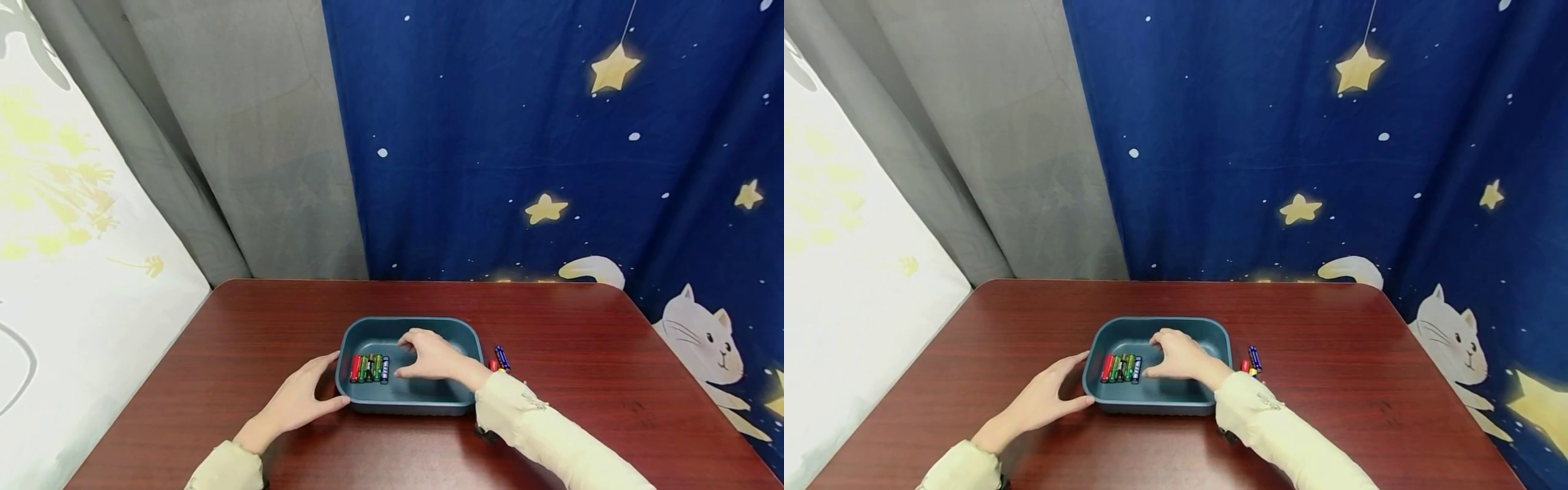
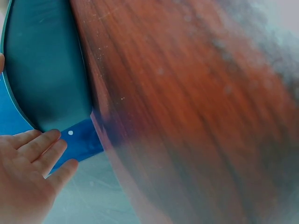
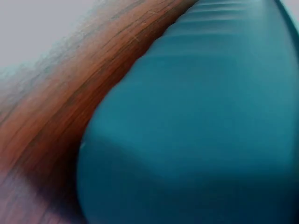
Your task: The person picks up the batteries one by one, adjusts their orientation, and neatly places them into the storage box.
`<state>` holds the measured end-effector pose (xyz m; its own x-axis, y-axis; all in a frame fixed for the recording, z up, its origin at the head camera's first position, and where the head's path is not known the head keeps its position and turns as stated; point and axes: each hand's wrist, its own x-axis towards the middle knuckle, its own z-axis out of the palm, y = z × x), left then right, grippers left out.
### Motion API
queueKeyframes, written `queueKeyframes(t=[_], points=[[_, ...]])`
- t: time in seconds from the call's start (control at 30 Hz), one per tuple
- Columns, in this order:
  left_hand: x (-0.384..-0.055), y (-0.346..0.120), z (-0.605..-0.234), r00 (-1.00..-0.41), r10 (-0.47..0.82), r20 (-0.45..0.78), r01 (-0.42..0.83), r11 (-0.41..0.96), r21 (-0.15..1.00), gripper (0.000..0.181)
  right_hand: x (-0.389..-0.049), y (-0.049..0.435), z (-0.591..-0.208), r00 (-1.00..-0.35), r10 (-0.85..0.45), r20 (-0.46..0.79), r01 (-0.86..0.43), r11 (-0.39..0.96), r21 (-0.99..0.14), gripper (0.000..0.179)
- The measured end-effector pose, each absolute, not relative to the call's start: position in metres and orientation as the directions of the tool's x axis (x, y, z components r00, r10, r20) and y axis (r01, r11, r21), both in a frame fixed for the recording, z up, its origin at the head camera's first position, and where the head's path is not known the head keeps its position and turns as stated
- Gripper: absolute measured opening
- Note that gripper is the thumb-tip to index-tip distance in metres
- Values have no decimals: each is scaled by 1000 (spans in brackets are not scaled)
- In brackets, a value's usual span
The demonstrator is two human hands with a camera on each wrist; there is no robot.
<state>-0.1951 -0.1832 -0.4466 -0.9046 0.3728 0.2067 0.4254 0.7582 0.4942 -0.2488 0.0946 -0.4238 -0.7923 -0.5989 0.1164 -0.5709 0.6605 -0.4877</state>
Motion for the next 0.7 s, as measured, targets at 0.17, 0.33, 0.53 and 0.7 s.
queueKeyframes(t=[0.17,0.33,0.53,0.7], points=[[-195,-183,-446,-906,370,206,422,759,496,78,-243,108,-418,-799,-583,149,-560,629,-539,53],[-195,-183,-446,-906,372,200,421,757,499,78,-240,125,-411,-819,-550,165,-535,629,-564,54],[-195,-183,-447,-906,373,200,421,755,502,78,-241,146,-402,-821,-506,264,-560,624,-545,51],[-195,-183,-447,-908,369,198,418,757,503,78,-241,166,-397,-821,-469,324,-568,617,-545,49]])
